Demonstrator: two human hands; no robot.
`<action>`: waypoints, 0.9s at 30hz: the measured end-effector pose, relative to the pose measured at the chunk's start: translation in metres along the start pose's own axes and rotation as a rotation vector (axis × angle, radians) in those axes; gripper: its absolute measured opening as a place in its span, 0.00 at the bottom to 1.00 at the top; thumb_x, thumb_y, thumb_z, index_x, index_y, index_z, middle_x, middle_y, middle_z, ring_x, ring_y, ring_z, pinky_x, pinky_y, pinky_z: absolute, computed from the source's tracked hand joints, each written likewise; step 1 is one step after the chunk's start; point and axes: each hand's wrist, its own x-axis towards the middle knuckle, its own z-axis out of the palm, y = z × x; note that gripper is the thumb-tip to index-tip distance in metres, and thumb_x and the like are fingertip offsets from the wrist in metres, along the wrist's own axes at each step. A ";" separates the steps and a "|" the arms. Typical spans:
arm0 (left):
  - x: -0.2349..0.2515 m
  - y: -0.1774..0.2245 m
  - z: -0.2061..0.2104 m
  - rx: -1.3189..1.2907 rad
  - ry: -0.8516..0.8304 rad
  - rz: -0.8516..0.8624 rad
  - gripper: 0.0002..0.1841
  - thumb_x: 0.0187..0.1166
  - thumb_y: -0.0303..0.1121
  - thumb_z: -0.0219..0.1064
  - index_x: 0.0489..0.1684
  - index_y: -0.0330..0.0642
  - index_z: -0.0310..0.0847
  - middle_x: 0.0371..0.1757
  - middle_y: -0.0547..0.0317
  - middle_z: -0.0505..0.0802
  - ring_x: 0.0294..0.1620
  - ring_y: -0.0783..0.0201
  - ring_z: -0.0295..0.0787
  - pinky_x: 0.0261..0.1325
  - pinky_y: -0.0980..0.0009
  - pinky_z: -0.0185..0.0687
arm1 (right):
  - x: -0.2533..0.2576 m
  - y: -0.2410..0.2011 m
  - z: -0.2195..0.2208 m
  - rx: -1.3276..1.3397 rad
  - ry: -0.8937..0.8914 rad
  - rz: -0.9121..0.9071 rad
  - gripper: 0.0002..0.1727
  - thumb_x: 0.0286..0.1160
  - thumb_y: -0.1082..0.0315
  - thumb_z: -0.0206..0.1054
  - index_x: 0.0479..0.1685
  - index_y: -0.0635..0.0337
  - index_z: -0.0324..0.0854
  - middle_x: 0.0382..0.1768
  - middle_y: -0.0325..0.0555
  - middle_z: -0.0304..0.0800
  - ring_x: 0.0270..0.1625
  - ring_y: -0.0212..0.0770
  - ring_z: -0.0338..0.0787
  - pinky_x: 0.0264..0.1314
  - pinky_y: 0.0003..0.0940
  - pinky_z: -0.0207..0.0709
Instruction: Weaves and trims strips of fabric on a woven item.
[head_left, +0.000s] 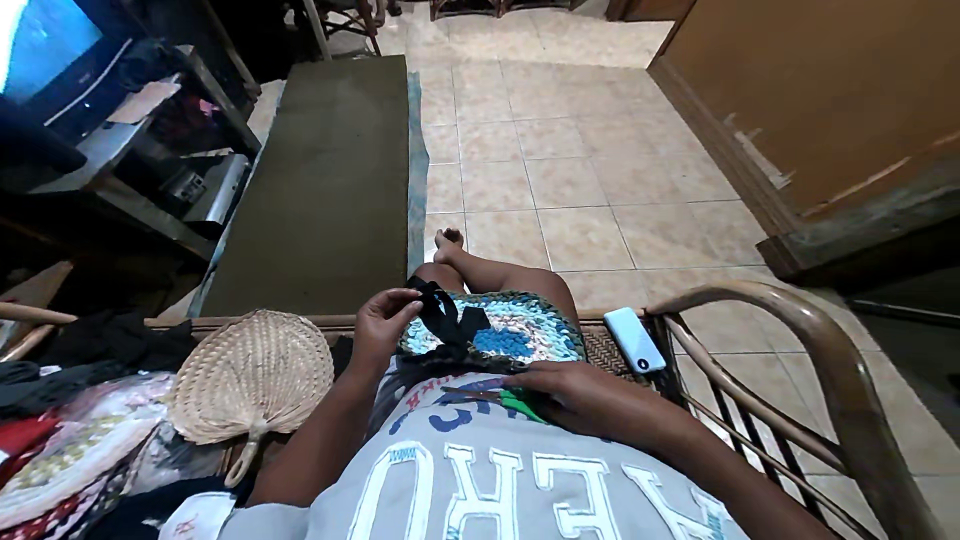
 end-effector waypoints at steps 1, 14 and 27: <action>-0.001 0.000 0.002 0.037 -0.009 0.085 0.10 0.71 0.19 0.73 0.48 0.33 0.88 0.45 0.60 0.95 0.44 0.71 0.92 0.52 0.72 0.90 | -0.001 0.000 0.001 0.037 0.071 -0.004 0.23 0.73 0.75 0.68 0.70 0.61 0.84 0.53 0.57 0.91 0.52 0.52 0.92 0.57 0.49 0.86; 0.005 0.023 0.011 0.340 -0.104 0.554 0.09 0.68 0.21 0.75 0.44 0.30 0.88 0.45 0.54 0.94 0.48 0.71 0.92 0.58 0.71 0.90 | -0.001 -0.010 0.018 1.011 0.064 0.045 0.17 0.82 0.59 0.68 0.65 0.53 0.78 0.49 0.27 0.91 0.48 0.24 0.91 0.54 0.23 0.87; 0.005 0.035 0.021 0.577 -0.137 0.709 0.06 0.71 0.25 0.74 0.40 0.34 0.91 0.45 0.51 0.94 0.49 0.65 0.92 0.57 0.70 0.89 | 0.003 -0.015 0.023 0.951 0.169 0.144 0.28 0.75 0.38 0.69 0.60 0.51 0.78 0.39 0.20 0.86 0.39 0.17 0.85 0.45 0.16 0.81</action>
